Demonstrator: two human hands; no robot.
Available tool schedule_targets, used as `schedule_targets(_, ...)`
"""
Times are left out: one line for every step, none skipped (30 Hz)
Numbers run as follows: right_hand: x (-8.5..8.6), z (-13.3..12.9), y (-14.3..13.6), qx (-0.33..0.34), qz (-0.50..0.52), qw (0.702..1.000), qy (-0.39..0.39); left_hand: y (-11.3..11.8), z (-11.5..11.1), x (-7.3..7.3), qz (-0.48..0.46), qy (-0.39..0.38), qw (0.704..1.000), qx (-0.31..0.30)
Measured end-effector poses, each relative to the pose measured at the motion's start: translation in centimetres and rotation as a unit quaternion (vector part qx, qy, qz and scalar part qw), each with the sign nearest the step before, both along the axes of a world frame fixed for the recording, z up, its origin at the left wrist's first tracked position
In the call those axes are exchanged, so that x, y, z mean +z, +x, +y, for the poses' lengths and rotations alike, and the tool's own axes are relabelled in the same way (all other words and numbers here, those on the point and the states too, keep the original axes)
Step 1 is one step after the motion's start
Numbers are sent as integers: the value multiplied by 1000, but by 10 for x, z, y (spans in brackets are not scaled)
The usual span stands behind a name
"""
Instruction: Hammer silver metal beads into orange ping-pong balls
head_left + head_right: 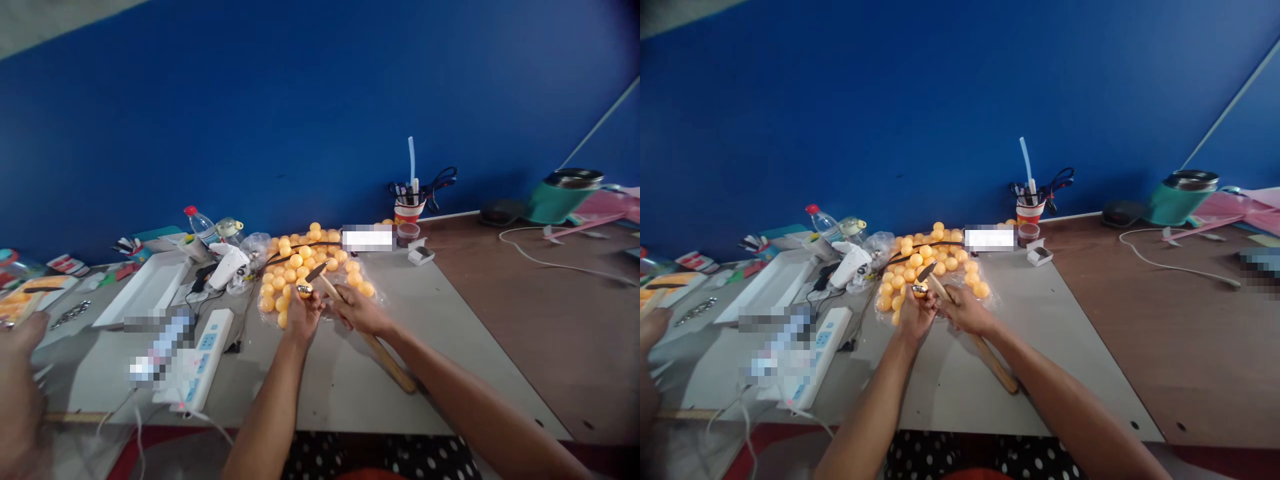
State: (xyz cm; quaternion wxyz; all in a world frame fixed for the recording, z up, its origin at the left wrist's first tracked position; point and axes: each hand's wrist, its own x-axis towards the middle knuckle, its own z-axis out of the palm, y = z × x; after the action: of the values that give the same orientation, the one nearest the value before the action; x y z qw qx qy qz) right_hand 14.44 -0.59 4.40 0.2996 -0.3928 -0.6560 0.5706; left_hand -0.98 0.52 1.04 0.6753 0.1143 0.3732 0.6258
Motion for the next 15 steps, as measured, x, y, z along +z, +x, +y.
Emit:
schedule_targets(-1,0,0,-5,-14,1000,3,0,0,0,2,-7,1000,-1)
schedule_targets(-3,1,-1,-9,-32,999,7,1,0,1,4,-17,1000,-2)
schedule_targets(-4,1,-1,-10,-50,999,10,1,0,1,6,-26,1000,-2)
schedule_targets(-5,1,-2,-9,-59,998,12,1,0,1,8,-31,999,-2)
schedule_targets(-5,2,-2,-7,-57,998,12,1,0,0,9,-30,1000,-1)
schedule_targets(-4,2,-2,-7,-47,999,8,1,0,0,10,-24,1000,0)
schedule_targets(-4,2,-1,-8,-33,999,5,2,1,-1,9,-18,1000,1)
schedule_targets(-3,2,-1,-10,-23,1000,3,2,1,-1,9,-15,1000,2)
schedule_targets(-2,1,-1,-11,-21,1000,3,2,1,-2,9,-16,1000,3)
schedule_targets(-1,1,-1,-14,-28,999,6,2,1,-2,10,-20,1000,6)
schedule_targets(-1,1,-2,-15,-42,999,11,2,2,-2,10,-25,1000,8)
schedule_targets(-1,0,-2,-13,-56,998,18,2,2,-2,10,-29,999,9)
schedule_targets(0,0,-2,-10,-65,998,23,3,2,-2,10,-29,999,9)
schedule_targets(0,0,-3,-6,-67,997,27,3,2,-2,9,-28,1000,9)
schedule_targets(0,0,-3,-1,-59,998,28,3,2,-1,9,-24,1000,9)
